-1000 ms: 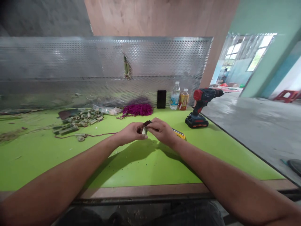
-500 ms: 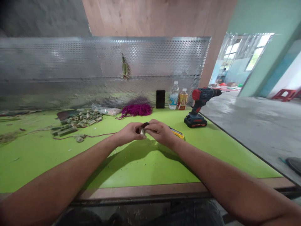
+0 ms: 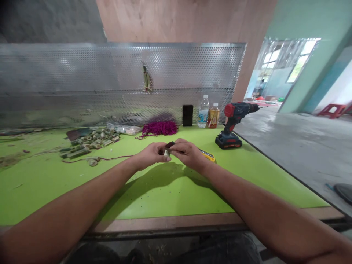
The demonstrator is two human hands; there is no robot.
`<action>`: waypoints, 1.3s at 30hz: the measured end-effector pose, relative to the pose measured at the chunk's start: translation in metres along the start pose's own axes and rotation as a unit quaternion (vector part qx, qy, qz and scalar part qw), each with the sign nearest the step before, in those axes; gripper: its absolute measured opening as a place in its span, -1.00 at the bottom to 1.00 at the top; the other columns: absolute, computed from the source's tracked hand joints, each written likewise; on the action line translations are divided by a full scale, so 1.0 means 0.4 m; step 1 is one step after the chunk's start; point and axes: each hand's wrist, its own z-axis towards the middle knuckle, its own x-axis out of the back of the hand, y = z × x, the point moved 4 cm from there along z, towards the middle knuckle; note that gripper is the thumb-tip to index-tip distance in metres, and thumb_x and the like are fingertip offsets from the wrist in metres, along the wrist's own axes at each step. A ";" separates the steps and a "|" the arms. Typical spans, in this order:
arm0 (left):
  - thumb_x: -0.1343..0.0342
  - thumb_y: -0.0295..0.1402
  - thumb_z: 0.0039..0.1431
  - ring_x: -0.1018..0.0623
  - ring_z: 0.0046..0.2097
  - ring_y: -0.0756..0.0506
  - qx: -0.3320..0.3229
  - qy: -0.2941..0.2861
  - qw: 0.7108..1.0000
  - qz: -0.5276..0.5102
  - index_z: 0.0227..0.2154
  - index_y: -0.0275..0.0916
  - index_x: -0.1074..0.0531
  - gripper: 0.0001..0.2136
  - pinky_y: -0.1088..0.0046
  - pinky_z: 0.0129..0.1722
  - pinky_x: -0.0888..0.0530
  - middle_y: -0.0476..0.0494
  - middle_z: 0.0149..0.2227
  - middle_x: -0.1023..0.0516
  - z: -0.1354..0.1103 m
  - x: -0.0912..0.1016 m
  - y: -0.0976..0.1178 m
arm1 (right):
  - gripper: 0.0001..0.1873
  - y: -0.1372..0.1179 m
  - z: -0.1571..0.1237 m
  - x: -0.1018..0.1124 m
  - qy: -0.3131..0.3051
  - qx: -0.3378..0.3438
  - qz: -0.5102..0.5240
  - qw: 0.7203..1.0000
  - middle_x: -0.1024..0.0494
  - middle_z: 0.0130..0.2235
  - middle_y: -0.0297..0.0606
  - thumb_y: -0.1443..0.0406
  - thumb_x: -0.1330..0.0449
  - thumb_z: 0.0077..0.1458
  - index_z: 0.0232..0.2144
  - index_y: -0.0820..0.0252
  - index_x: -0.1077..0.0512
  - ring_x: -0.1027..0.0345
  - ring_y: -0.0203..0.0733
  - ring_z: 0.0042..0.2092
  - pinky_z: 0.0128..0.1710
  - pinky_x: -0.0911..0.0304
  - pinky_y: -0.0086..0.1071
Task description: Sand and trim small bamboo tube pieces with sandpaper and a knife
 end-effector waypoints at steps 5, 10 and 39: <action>-0.33 -0.33 -0.10 -0.40 -0.34 -0.01 0.011 -0.008 1.000 -0.006 -0.35 -0.30 -0.42 -0.74 0.38 -0.25 -0.33 -0.01 -0.39 -0.43 -0.007 -0.002 0.015 | -0.86 0.011 0.003 -0.003 -0.018 -0.050 0.057 0.997 -0.50 -0.34 -0.23 0.30 -0.22 0.17 -0.32 0.14 -0.60 -0.36 -0.23 -0.28 -0.27 -0.27 -0.35; -0.34 -0.27 -0.07 -0.38 -0.34 0.01 -0.008 -0.006 1.000 -0.008 -0.27 -0.31 -0.44 -0.67 0.40 -0.28 -0.32 -0.01 -0.38 -0.38 -0.017 0.000 0.037 | -0.80 0.070 -0.016 0.015 0.102 -0.286 0.312 0.900 -0.47 -0.46 -0.36 0.15 -0.32 0.05 -0.38 0.16 -0.52 -0.32 -0.32 -0.46 -0.45 -0.24 -0.43; -0.40 -0.30 -0.12 -0.47 -0.25 -0.05 -0.112 -0.054 0.979 -0.161 -0.17 -0.26 -0.51 -0.60 0.36 -0.21 -0.40 -0.17 -0.18 -0.50 -0.025 0.023 0.047 | -0.79 0.052 -0.028 -0.038 0.043 -0.417 0.523 0.742 -0.62 -0.21 -0.14 0.24 -0.18 0.21 -0.14 0.21 -0.39 -0.55 -0.17 -0.33 -0.29 -0.51 -0.29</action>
